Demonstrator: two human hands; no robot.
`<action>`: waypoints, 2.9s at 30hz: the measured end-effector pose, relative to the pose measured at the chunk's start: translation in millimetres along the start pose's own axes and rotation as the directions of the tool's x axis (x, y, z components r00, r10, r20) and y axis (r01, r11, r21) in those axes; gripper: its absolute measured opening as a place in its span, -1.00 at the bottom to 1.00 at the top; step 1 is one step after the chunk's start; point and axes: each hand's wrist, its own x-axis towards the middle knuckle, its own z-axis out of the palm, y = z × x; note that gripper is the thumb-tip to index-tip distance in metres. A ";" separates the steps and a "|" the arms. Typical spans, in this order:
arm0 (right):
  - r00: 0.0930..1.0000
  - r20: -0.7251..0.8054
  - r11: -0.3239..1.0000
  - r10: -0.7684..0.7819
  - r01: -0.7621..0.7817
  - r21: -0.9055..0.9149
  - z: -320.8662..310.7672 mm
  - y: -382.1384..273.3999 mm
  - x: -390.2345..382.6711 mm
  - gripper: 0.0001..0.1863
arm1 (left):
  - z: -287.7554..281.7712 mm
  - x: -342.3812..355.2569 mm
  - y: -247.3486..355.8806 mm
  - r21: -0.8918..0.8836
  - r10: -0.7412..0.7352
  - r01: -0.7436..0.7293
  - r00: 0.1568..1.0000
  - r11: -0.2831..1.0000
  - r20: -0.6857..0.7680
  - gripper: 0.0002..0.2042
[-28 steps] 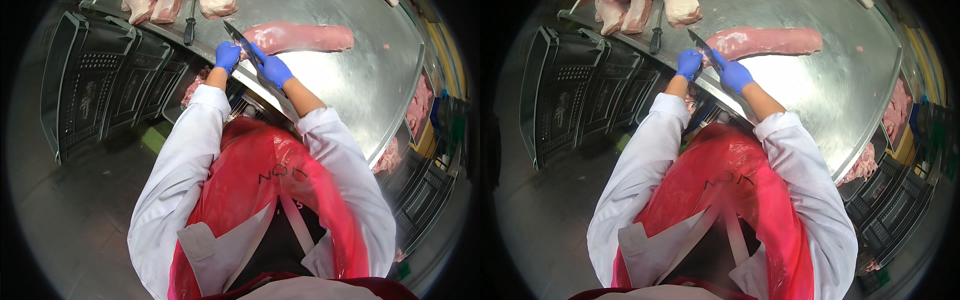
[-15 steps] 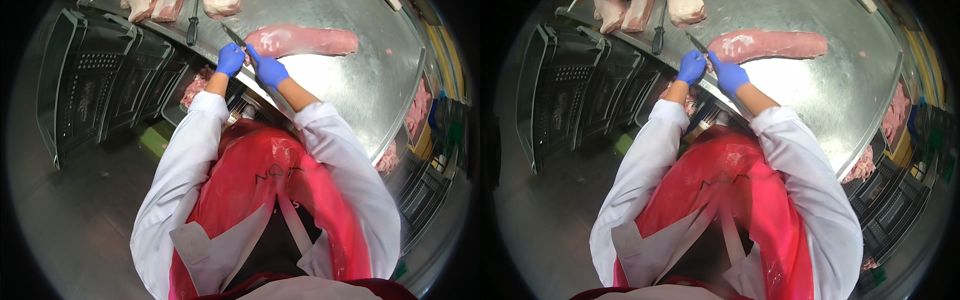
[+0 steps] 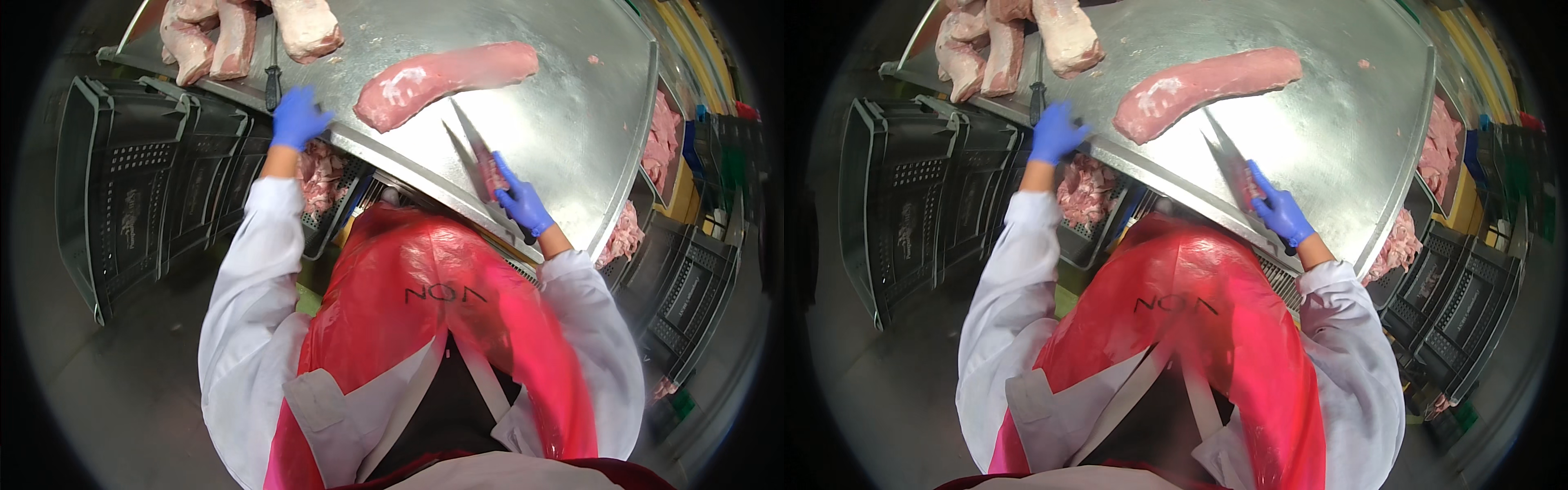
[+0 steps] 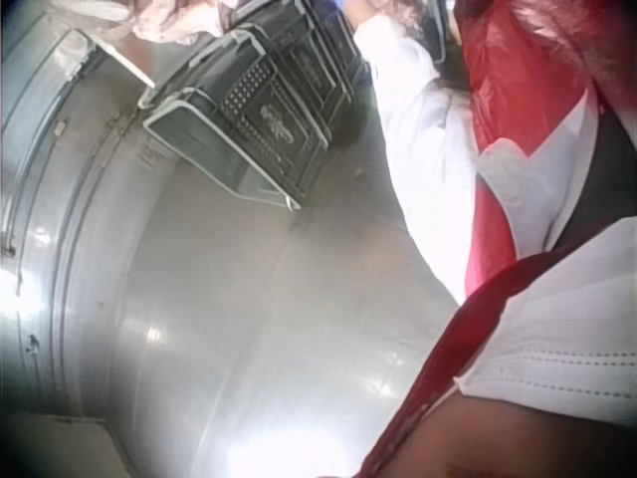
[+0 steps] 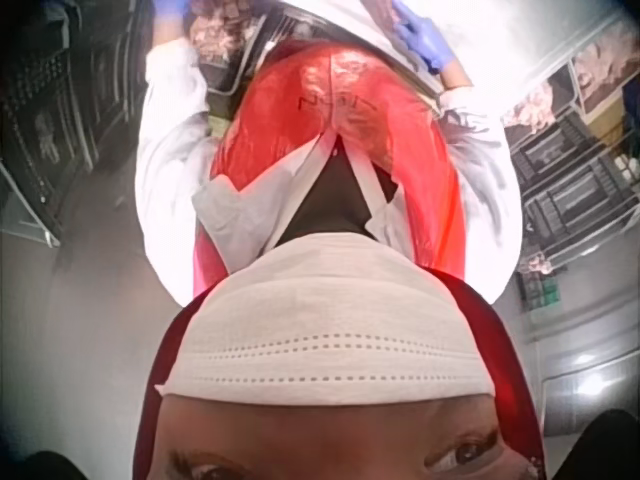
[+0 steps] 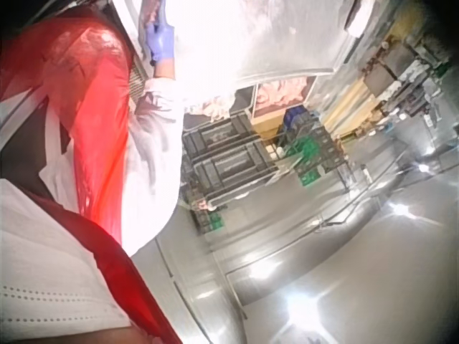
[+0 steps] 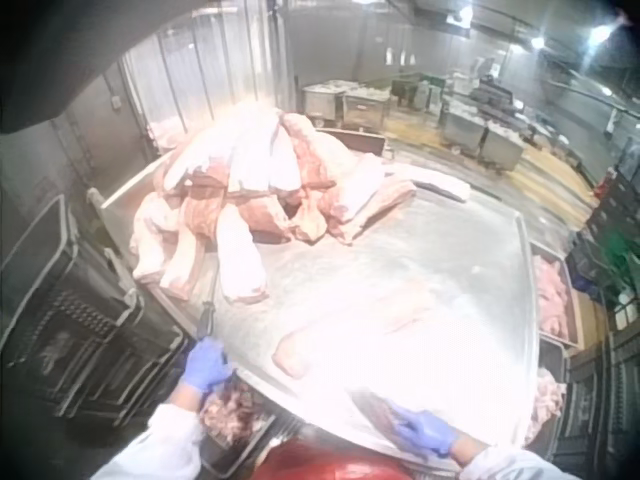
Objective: The person uses a knife to trim fat and connective tissue from large cuts of raw meat on a stainless steel table. They repeatedly slice along the edges of the meat, separating the lean portions from the fat, and place the trimmed pieces into a nearby container.
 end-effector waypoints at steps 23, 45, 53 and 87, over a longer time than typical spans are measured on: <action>0.903 -0.400 0.982 0.157 -0.185 -0.030 -166.0 -5.3 172.4 -0.16 | 109.7 -3.6 317.0 -0.610 0.315 -0.264 0.949 0.747 -0.025 0.03; 0.838 -0.169 0.836 0.518 -0.539 -0.108 -90.0 -100.8 52.6 -0.22 | 83.6 134.3 215.2 -0.856 0.024 -0.044 0.999 0.515 -0.037 -0.45; 0.740 -0.496 0.884 0.455 -0.443 0.150 -108.2 -101.2 45.4 -0.17 | 82.1 205.9 318.9 -0.722 0.129 0.084 0.964 0.686 0.234 -0.47; 0.902 -0.210 0.918 0.378 -0.394 -0.037 -122.2 -50.1 132.2 -0.28 | 55.9 215.3 337.1 -0.958 0.432 -0.184 0.899 0.218 -0.074 -0.81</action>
